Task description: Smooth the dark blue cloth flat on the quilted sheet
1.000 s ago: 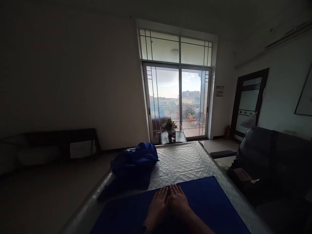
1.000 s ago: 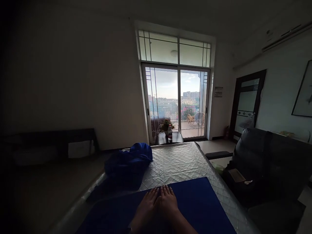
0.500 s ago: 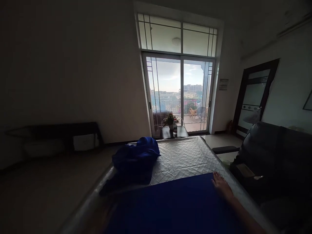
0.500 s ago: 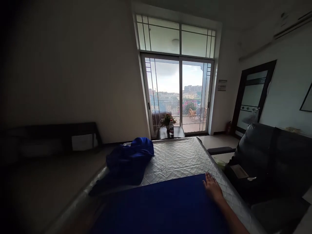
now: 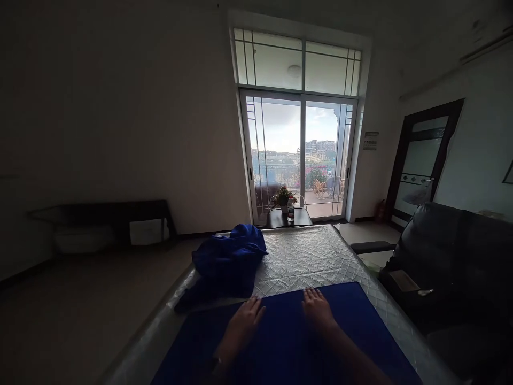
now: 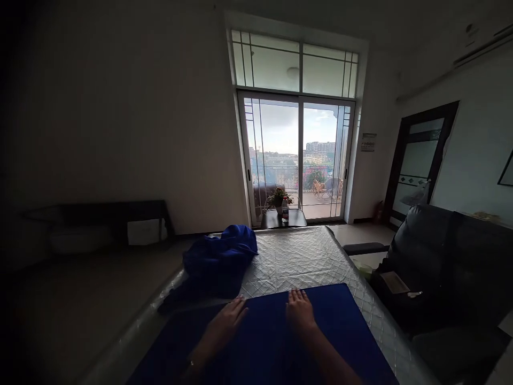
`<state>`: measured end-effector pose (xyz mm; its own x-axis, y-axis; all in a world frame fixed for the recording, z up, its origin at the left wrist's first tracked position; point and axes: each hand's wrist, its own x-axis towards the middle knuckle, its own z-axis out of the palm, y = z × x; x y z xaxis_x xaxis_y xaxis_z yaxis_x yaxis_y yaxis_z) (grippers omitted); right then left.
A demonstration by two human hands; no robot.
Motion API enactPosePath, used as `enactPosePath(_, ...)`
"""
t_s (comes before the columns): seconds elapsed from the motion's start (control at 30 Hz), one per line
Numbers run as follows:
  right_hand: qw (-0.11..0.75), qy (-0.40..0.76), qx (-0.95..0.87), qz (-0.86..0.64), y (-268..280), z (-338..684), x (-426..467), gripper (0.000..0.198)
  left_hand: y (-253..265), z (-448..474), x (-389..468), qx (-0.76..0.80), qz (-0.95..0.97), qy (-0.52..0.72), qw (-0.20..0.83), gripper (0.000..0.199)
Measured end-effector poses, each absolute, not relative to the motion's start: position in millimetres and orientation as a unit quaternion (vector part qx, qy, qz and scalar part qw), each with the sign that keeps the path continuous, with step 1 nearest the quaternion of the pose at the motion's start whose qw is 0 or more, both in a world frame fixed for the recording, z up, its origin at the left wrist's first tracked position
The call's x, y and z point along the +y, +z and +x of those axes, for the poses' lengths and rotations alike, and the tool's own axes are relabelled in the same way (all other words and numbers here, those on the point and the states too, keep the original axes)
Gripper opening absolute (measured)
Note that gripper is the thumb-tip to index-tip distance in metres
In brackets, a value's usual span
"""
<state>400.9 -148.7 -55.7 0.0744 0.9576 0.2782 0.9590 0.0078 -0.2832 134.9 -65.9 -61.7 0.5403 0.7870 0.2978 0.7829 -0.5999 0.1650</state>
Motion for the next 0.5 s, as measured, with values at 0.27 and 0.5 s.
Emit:
enactPosePath(0.27,0.186,0.049,-0.748,-0.635,-81,352,-130,0.067,-89,222,-82,0.389,0.908,0.142,0.065,0.072)
enactPosePath(0.5,0.207,0.03,-0.673,-0.709,-70,422,-153,0.058,-101,114,-52,0.486,0.862,0.142,0.036,0.063)
